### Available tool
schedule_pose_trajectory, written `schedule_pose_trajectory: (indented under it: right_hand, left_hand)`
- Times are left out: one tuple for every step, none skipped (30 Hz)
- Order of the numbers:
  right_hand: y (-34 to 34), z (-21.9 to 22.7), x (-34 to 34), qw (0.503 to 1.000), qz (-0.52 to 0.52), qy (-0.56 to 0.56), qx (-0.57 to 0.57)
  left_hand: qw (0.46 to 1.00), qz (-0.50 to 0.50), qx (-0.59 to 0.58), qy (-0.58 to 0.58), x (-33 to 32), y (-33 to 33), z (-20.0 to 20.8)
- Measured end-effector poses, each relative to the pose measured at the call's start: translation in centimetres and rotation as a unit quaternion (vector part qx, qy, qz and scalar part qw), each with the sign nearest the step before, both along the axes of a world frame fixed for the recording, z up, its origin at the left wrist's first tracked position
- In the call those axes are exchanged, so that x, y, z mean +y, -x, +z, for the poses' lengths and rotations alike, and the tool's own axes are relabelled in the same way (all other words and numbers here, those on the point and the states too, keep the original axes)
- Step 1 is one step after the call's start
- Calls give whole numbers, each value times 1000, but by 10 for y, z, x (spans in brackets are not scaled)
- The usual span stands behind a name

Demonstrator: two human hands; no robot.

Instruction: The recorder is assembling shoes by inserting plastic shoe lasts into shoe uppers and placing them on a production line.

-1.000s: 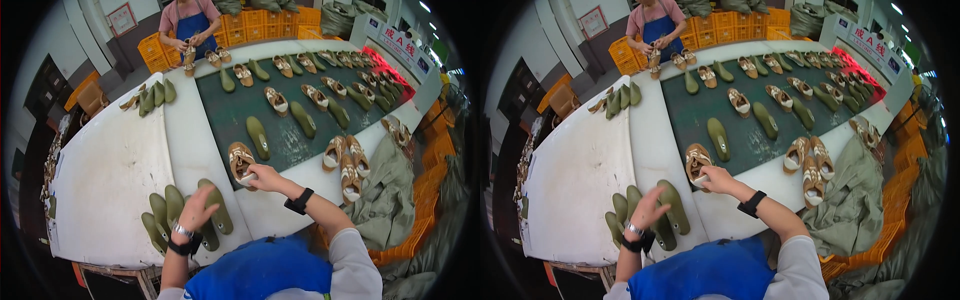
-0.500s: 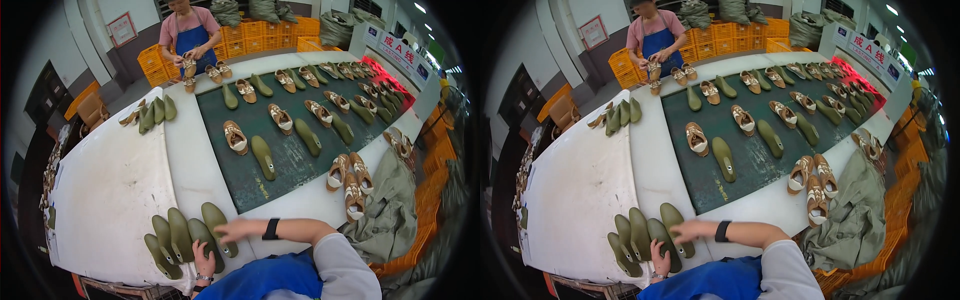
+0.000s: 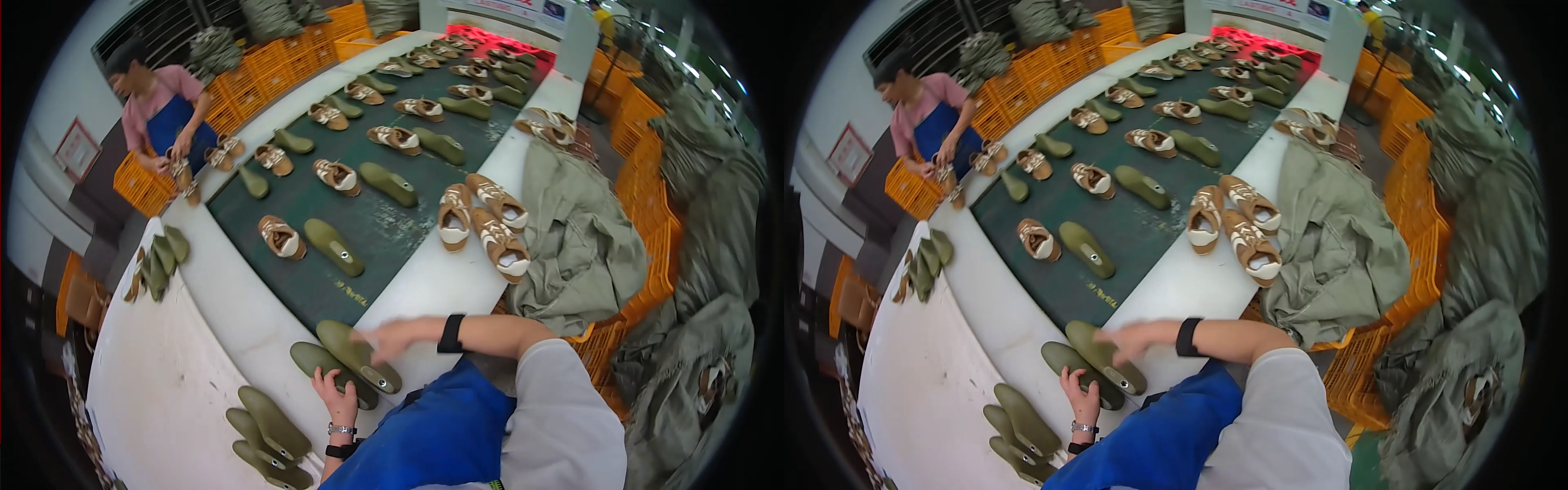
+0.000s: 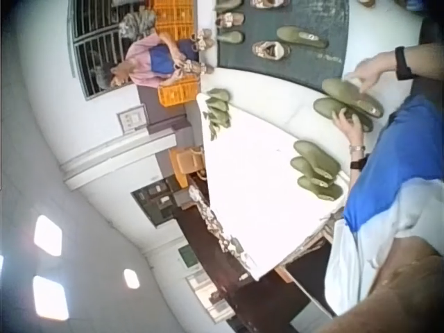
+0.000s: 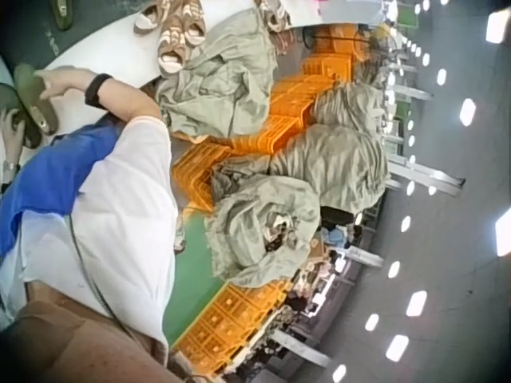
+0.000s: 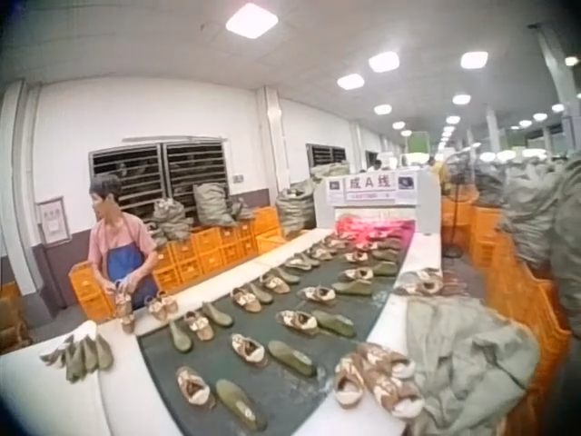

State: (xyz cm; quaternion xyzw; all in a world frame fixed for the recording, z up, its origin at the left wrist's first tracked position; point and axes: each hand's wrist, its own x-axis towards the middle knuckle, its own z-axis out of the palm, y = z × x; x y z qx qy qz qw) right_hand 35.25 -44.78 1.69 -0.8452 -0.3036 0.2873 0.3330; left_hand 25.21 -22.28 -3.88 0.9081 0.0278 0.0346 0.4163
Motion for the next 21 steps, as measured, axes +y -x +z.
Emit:
schedule_pose_trajectory:
  right_hand:
    - [-21,-18,-32,986,-122,67,-91]
    - [-45,-59,-78,923,-292,64,-243]
    - [-56,-18,-99,870,-382,183,-253]
    - [-66,-33,-142,798,-438,251,-329]
    - [-70,-46,-171,761,-517,284,-270]
    - [-64,-49,-182,781,-522,270,-213]
    - [-60,-56,-177,781,-522,267,-214]
    - [-52,-54,-154,832,-471,214,-204]
    - [-39,-48,-134,876,-413,160,-191]
    - [-26,-37,-116,898,-382,123,-182]
    - [-14,-26,-93,921,-341,83,-171]
    - [-1,-14,-75,927,-308,44,-208]
    - [15,-2,-60,931,-275,2,-240]
    - [31,14,-44,937,-244,-16,-248]
    - [46,30,-28,943,-213,-35,-255]
    - [60,47,-16,947,-194,-43,-251]
    - [74,63,-4,953,-143,-50,-261]
    - [81,72,3,955,-96,-55,-276]
    - [83,74,8,956,-82,-60,-276]
    - [82,75,9,957,-82,-114,-253]
    - [80,77,9,955,-84,-166,-229]
  left_hand:
    - [1000,-20,-2,0,-6,-4,2]
    - [998,-59,-5,-6,-11,-7,6]
    - [997,-77,-3,-14,-6,-5,5]
    - [996,-91,-7,-14,-8,-4,7]
    - [995,-100,-13,-18,-7,-3,9]
    - [994,-101,-18,-24,-3,-2,9]
    - [994,-100,-20,-26,0,-4,10]
    - [994,-101,-16,-36,6,-5,9]
    - [994,-100,-11,-44,10,-2,8]
    - [995,-94,-38,-27,9,-3,15]
    - [995,-80,-64,-12,4,-12,30]
    - [991,-84,-103,-5,-6,-21,45]
    - [986,-88,-139,0,-23,-30,70]
    - [980,-97,-171,-19,-37,-38,93]
    - [973,-106,-201,-38,-48,-45,112]
    - [965,-101,-230,-71,-62,-54,129]
    - [956,-93,-257,-106,-64,-55,139]
    - [957,-76,-256,-112,-56,-54,139]
    - [965,-82,-235,-82,-48,-53,135]
    - [970,-98,-217,-47,-45,-55,135]
    - [970,-96,-219,-47,-45,-51,135]
